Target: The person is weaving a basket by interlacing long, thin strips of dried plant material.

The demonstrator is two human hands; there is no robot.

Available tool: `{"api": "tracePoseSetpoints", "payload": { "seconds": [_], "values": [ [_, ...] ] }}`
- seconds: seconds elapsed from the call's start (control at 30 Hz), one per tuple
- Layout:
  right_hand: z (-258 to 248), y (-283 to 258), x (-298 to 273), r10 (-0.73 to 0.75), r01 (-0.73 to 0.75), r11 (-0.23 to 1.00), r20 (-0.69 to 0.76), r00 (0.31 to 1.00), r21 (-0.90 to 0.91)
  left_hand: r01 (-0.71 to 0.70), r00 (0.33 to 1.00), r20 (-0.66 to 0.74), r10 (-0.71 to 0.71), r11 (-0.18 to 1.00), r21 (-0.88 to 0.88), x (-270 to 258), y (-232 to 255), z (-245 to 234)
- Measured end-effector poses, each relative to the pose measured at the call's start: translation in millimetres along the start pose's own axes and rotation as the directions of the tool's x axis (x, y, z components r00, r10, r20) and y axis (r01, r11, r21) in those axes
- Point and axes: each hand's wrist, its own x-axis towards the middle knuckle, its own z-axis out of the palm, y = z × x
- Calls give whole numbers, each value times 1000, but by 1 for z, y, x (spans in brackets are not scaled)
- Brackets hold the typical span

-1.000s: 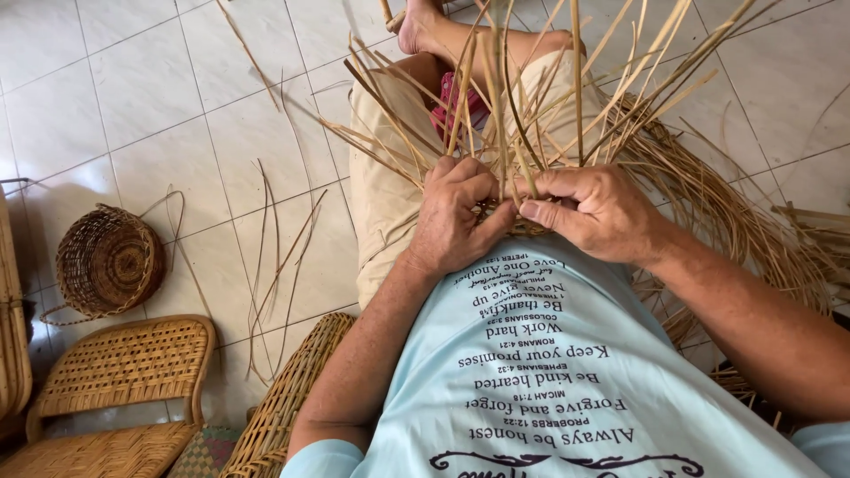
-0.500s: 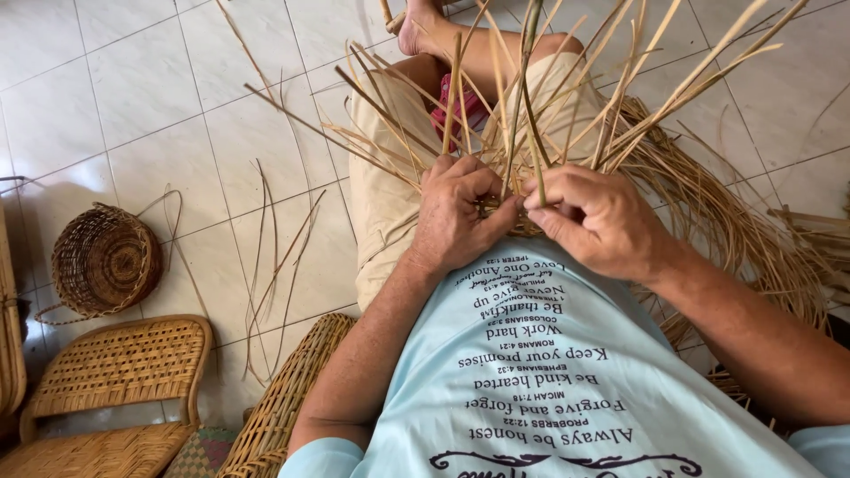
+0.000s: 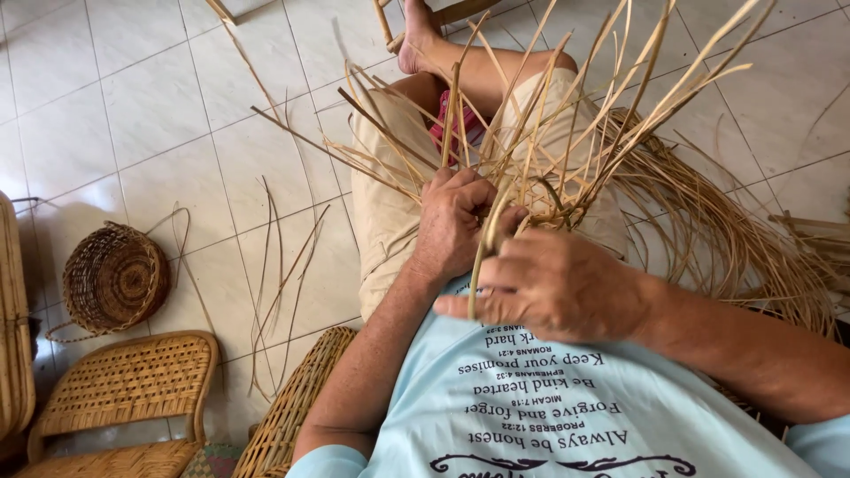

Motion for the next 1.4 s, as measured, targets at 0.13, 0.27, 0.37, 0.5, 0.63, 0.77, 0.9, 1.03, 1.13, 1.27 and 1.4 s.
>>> {"api": "tracePoseSetpoints", "payload": {
  "seconds": [0.13, 0.27, 0.37, 0.5, 0.63, 0.77, 0.9, 1.03, 1.13, 1.27, 1.4],
  "values": [
    [-9, -9, 21, -40, 40, 998, -17, 999, 50, -15, 1000, 2, 14, 1000, 25, 3, 13, -3],
    [-25, 5, 26, 26, 1, 975, -119, 993, 221, -14, 1000, 5, 14, 996, 84, -6, -24, 11],
    [-50, 8, 28, 183, -45, 869, -236, 954, 492, -43, 999, -25, 46, 992, 117, -3, -15, 9],
    [-75, 34, 21, 291, -241, 952, -307, 906, 191, -91, 994, -48, 95, 993, 72, 8, 14, -4],
    [-54, 43, -2, 448, -195, 797, -343, 826, 571, -40, 998, -49, 44, 996, 79, 4, 20, -12],
    [-19, 39, -31, 608, -593, 776, -6, 794, 216, -18, 1000, -8, 18, 1000, 22, 2, 19, -12],
    [-3, 42, -44, 634, -616, 762, -36, 772, 202, -49, 997, 61, 54, 996, -68, 1, 16, -22],
    [2, 49, -48, 584, -573, 807, -50, 810, 143, -132, 986, 95, 136, 990, -52, 2, 20, -35],
    [10, 61, -59, 525, -522, 851, -48, 850, 64, -174, 983, 49, 176, 984, -35, 1, 9, -32],
    [12, 74, -76, 558, -550, 828, -52, 828, 111, -271, 960, -56, 273, 962, 32, -4, -9, -27],
    [13, 82, -88, 557, -552, 831, -86, 826, 72, -300, 947, -59, 315, 936, 183, -4, -8, -25]
  ]
}}
